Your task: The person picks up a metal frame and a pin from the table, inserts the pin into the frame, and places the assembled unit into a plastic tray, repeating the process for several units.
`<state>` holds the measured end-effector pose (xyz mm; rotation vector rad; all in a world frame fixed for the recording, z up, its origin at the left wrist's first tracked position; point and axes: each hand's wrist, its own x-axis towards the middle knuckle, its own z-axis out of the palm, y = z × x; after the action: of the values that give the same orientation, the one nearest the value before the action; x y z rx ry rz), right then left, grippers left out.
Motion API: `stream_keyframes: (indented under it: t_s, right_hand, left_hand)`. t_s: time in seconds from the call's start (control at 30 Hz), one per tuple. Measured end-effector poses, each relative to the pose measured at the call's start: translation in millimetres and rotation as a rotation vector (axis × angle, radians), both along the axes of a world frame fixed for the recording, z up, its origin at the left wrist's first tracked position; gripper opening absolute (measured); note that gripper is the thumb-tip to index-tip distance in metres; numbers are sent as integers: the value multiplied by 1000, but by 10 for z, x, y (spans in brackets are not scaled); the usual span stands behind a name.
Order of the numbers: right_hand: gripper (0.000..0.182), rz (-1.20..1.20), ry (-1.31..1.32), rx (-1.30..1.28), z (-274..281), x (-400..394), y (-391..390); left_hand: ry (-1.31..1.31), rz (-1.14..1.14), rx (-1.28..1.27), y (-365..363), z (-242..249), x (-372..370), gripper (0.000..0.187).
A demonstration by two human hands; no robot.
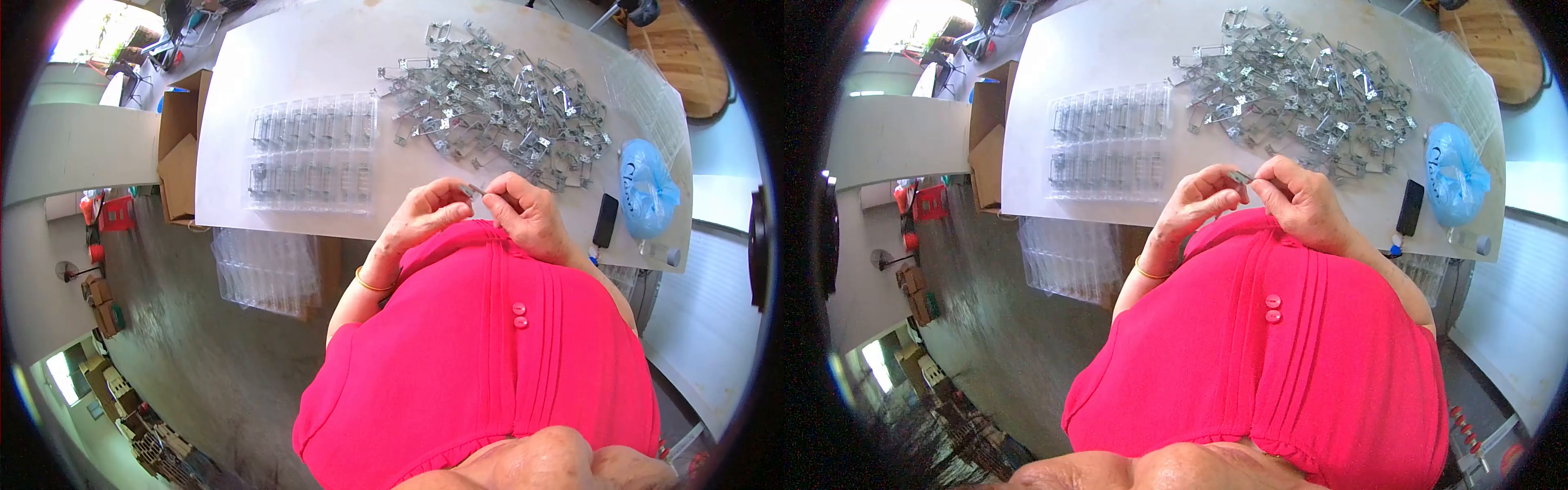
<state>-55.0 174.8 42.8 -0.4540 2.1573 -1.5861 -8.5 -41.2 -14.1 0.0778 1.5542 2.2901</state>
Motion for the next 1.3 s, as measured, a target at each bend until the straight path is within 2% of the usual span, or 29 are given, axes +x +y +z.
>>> stream_keyframes:
  t_s: [0.13,0.17,0.2,0.27,0.33,0.43,0.57,0.63,0.67,0.8,0.87,0.9,0.93,1.0,1.13,1.3]
  right_hand:
    - [7,26,-162,-8,77,-41,28]
    - [10,2,-224,-31,98,-50,17]
    - [10,23,-221,-32,77,-62,23]
    - [15,98,-322,-71,-21,-88,68]
    - [15,145,-317,-33,-60,-89,68]
    - [14,117,-450,-44,-83,-125,58]
    - [13,178,-273,106,-31,-121,-10]
    - [12,195,-1,222,-33,-118,-42]
    - [12,196,-1,221,-63,-113,-61]
    - [9,17,31,-46,-150,-120,-126]
    - [7,-87,20,-130,-74,-118,-166]
    - [6,-151,-53,-195,34,-102,-224]
    - [6,-215,-124,-261,92,-96,-256]
    - [8,-194,-83,-321,15,-84,-265]
    - [10,-181,-53,-393,-3,18,-385]
    - [11,-167,147,-247,-5,89,-537]
  left_hand:
    - [-33,-2,-5,82,44,-6,35]
    - [24,-27,-127,72,-36,-9,33]
    - [26,-6,-130,82,-55,-3,33]
    - [217,34,-395,105,-73,18,31]
    - [193,40,-421,101,-33,29,30]
    - [251,-6,-553,82,39,31,30]
    - [319,13,-598,68,38,73,30]
    - [383,-1,-682,29,14,77,29]
    - [448,-25,-763,6,4,81,29]
    - [409,-89,-754,-34,-23,113,27]
    - [139,-42,-333,-105,-20,99,28]
    - [-5,-11,-12,-132,-26,96,32]
    - [-4,-28,-11,-183,-30,89,32]
    - [-95,17,336,-304,-28,59,43]
    - [-126,15,512,-377,-2,61,46]
    - [-152,-61,541,-471,70,28,44]
